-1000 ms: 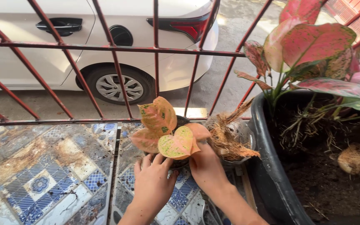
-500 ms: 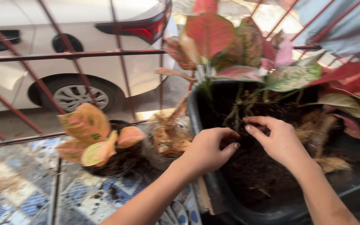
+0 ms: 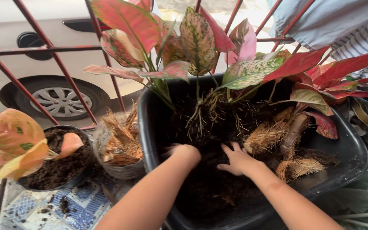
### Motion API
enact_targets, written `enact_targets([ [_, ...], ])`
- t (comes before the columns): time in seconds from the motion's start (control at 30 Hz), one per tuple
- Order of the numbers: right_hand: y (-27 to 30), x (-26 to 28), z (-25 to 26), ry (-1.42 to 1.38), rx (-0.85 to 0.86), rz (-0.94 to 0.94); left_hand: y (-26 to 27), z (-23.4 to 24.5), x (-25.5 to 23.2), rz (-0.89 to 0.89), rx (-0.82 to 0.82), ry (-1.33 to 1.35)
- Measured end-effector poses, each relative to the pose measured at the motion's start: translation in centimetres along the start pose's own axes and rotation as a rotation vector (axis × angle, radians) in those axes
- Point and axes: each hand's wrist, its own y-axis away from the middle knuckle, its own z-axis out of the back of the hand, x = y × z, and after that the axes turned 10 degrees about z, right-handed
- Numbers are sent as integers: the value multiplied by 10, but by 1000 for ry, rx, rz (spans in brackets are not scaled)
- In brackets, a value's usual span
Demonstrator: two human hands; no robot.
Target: Planting a small houseplant into a pot using soil and coconut husks.
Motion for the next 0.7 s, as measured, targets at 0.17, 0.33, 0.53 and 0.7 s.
enact_targets([
  [0.17, 4, 0, -4, 151, 54, 4, -57, -33, 11, -99, 257, -221],
  [0.33, 61, 42, 17, 103, 267, 89, -33, -40, -6, -253, 336, -399],
  [0.53, 47, 17, -4, 135, 260, 187, -2, -47, -26, -428, 407, -456],
  [0.7, 70, 38, 12, -10, 356, 193, -4, -52, -35, -462, 459, -415],
])
